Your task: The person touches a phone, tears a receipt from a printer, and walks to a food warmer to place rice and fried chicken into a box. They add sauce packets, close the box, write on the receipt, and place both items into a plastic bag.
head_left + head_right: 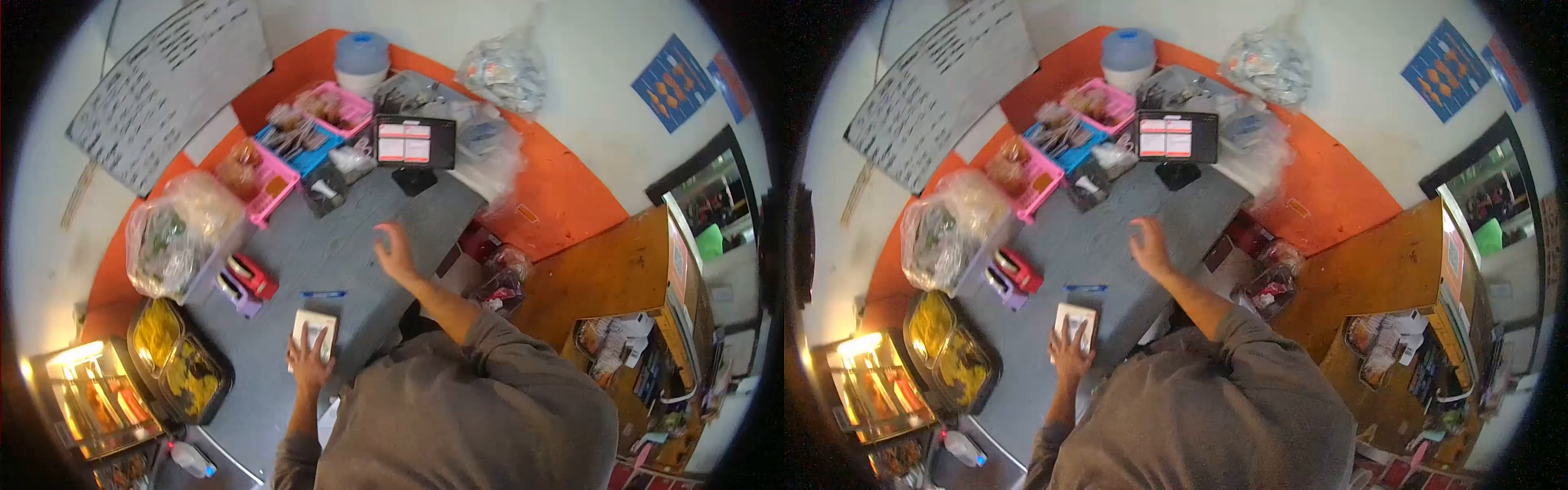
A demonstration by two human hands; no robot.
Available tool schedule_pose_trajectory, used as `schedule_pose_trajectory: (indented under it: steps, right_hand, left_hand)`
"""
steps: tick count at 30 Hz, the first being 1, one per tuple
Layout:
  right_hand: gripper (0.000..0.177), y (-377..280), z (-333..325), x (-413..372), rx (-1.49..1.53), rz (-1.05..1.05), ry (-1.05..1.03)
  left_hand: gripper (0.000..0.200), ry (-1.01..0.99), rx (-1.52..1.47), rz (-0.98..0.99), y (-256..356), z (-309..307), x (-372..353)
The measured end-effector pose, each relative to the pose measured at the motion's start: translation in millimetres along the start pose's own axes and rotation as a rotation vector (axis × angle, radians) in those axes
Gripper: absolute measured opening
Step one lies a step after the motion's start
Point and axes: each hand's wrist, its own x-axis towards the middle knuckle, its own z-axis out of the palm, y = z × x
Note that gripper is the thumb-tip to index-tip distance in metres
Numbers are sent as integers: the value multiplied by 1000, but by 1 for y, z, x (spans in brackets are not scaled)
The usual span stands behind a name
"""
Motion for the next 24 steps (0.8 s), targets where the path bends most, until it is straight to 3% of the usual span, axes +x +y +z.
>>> schedule_pose_trajectory:
  steps: [2, 3, 4, 5, 6, 7, 10, 11, 12, 13, 15, 19, 21, 22, 23, 24]
  right_hand:
    - [28, 36, -57, 34, -79, 190, 239]
    - [27, 84, -78, 44, -41, 261, 420]
    - [25, 111, -113, 59, -187, 429, 500]
    - [23, 149, -142, 71, -253, 481, 533]
    - [22, 183, -167, 80, -320, 535, 562]
    - [22, 201, -189, 92, -315, 535, 578]
    - [21, 248, -252, 142, -549, 602, 496]
    - [22, 263, -270, 155, -594, 624, 367]
    - [23, 279, -285, 165, -634, 647, 236]
    - [23, 296, -298, 175, -616, 646, 250]
    - [18, 328, -308, 187, -944, 518, -85]
    - [18, 352, -308, 183, -990, 487, -83]
    - [16, 350, -306, 182, -768, 512, 104]
    - [16, 355, -311, 184, -763, 521, 101]
    - [14, 361, -317, 192, -642, 360, 233]
    - [12, 365, -321, 198, -520, 197, 363]
  left_hand:
    - [81, 147, 54, -229, 1, 25, -11]
    - [84, 234, 95, -369, 2, 41, -13]
    - [86, 201, 110, -556, 6, 45, -9]
    - [88, 170, 123, -745, 12, 47, -4]
    - [88, 180, 131, -730, 8, 52, -1]
    - [89, 147, 113, -864, 2, 59, 4]
    - [94, 4, 93, -1140, 14, 49, 28]
    - [95, -48, 144, -1247, 19, 47, 36]
    - [94, 55, 169, -1224, 32, 39, 42]
    - [93, 163, 191, -1200, 46, 33, 50]
    - [92, 284, 232, -1013, 57, 37, 61]
    - [81, 375, 93, -882, 121, 31, 107]
    - [78, 400, 62, -785, 136, 48, 123]
    - [71, 395, 7, -784, 164, 39, 138]
    - [71, 397, 15, -782, 176, 36, 149]
    - [68, 422, -86, -648, 185, 34, 158]
